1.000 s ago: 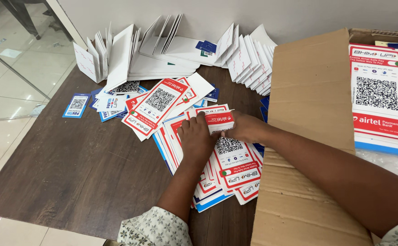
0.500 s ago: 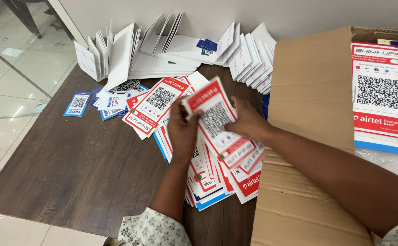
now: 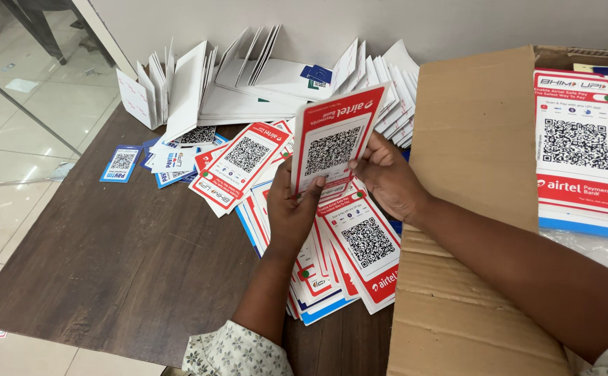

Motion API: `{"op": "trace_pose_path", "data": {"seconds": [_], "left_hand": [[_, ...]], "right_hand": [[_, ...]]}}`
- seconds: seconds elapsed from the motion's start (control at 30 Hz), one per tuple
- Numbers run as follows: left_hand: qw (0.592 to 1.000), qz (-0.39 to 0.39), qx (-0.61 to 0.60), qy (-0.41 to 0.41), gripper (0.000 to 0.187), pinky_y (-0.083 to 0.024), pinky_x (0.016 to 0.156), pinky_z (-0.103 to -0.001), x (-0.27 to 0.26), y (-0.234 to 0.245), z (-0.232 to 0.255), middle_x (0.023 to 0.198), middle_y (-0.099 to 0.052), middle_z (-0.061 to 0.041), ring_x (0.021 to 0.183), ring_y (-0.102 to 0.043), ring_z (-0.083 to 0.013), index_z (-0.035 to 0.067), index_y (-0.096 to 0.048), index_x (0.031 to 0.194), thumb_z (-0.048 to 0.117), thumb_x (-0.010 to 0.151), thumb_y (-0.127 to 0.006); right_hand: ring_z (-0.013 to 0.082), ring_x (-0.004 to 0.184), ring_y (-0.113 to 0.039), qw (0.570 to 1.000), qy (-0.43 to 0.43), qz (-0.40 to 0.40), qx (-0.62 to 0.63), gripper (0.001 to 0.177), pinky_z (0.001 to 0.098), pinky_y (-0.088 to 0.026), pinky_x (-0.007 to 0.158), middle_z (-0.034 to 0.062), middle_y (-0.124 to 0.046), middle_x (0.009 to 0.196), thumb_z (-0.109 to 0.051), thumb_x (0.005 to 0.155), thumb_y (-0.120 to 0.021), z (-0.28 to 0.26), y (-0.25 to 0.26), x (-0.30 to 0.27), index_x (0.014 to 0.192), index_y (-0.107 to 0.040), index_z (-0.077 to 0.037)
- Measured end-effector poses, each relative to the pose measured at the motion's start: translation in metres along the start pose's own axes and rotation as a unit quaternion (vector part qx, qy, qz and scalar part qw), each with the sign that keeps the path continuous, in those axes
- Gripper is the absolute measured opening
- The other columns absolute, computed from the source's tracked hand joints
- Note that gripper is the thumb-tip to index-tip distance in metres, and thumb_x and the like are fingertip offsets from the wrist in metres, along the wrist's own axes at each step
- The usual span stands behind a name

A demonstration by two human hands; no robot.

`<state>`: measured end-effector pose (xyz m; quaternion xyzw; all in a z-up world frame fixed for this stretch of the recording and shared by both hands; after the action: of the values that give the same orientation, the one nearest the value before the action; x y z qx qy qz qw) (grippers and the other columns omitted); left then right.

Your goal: The person organizes stacks of payment flyers and envelopes by hand on a desk, sorting them and placing some into a cardboard box.

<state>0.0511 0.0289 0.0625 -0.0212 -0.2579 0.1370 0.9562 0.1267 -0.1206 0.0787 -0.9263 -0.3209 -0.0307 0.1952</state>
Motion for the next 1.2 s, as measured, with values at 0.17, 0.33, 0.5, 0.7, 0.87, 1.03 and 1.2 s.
{"op": "trace_pose_path", "data": {"seconds": [0.17, 0.33, 0.5, 0.7, 0.87, 1.03, 1.2], "left_hand": [[0.998, 0.004, -0.036, 0.041, 0.034, -0.061, 0.088, -0.031, 0.003, 0.007, -0.013, 0.112, -0.073, -0.011, 0.101, -0.071, -0.0143, 0.001, -0.058, 0.128, 0.018, 0.1, -0.069], [0.996, 0.012, -0.06, 0.066, 0.031, -0.06, 0.085, -0.029, 0.005, 0.011, -0.028, 0.107, -0.075, -0.01, 0.097, -0.071, -0.0144, 0.0, -0.063, 0.124, 0.021, 0.102, -0.069], [0.995, 0.005, -0.091, 0.03, 0.044, -0.056, 0.094, -0.032, 0.002, 0.011, -0.027, 0.118, -0.072, -0.011, 0.107, -0.067, -0.0161, 0.0, -0.06, 0.135, 0.03, 0.104, -0.068], [0.993, -0.008, -0.092, -0.073, 0.07, -0.047, 0.112, -0.035, 0.006, 0.011, -0.025, 0.135, -0.058, -0.013, 0.126, -0.057, -0.0188, 0.002, -0.045, 0.153, 0.054, 0.108, -0.056], [0.997, -0.028, 0.063, -0.028, 0.063, -0.051, 0.102, -0.035, 0.0, 0.001, -0.021, 0.125, -0.065, -0.011, 0.116, -0.062, -0.0193, 0.002, -0.051, 0.145, 0.049, 0.104, -0.058], [0.97, -0.068, 0.226, -0.065, 0.054, -0.053, 0.097, -0.038, -0.003, -0.014, 0.0, 0.123, -0.067, -0.014, 0.115, -0.065, -0.0242, 0.004, -0.056, 0.14, 0.041, 0.101, -0.061], [0.965, -0.078, 0.239, -0.075, 0.054, -0.054, 0.094, -0.04, -0.004, -0.015, 0.005, 0.125, -0.067, -0.016, 0.116, -0.066, -0.0271, 0.003, -0.055, 0.139, 0.04, 0.1, -0.061]], "right_hand": [[0.0151, 0.11, -0.067, 0.996, -0.051, -0.003, -0.076, 0.042, 0.033, -0.056, 0.096, 0.0117, -0.07, 0.123, 0.008, 0.097, -0.052, 0.018, 0.0, 0.002, 0.137, -0.052, -0.006], [0.017, 0.108, -0.07, 0.993, -0.087, 0.011, -0.08, 0.032, 0.0331, -0.059, 0.093, 0.0126, -0.072, 0.121, 0.007, 0.098, -0.053, 0.038, 0.01, 0.005, 0.129, -0.055, -0.002], [0.0162, 0.104, -0.071, 0.99, -0.052, 0.03, -0.129, 0.029, 0.0318, -0.059, 0.092, 0.0131, -0.074, 0.117, 0.006, 0.1, -0.051, 0.031, 0.016, 0.009, 0.128, -0.059, -0.001], [0.0092, 0.096, -0.064, 0.958, 0.097, 0.084, -0.255, 0.03, 0.0268, -0.054, 0.084, 0.0046, -0.07, 0.112, 0.005, 0.101, -0.054, -0.074, 0.044, 0.009, 0.129, -0.059, -0.003], [0.0122, 0.102, -0.063, 0.872, 0.167, 0.187, -0.421, 0.036, 0.026, -0.057, 0.09, 0.0098, -0.061, 0.119, 0.008, 0.102, -0.055, -0.222, 0.135, -0.045, 0.136, -0.045, -0.001], [0.0152, 0.098, -0.068, 0.792, 0.043, 0.444, -0.417, 0.049, 0.0276, -0.063, 0.078, 0.014, -0.061, 0.121, 0.005, 0.095, -0.061, -0.265, 0.263, -0.141, 0.14, -0.043, 0.002], [0.0345, 0.084, -0.068, 0.714, -0.171, 0.491, -0.469, 0.053, 0.0516, -0.047, 0.055, 0.0228, -0.068, 0.108, -0.007, 0.093, -0.068, -0.22, 0.314, -0.172, 0.144, -0.055, -0.007]]}}
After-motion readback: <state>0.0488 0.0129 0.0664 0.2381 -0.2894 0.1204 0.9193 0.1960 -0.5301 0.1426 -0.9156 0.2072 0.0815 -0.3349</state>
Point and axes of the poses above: each hand's wrist, its own x-axis towards the middle knuckle, its own y-axis out of the back of the hand, z = x × y, the point moved 8 cm from there along x, towards the middle knuckle
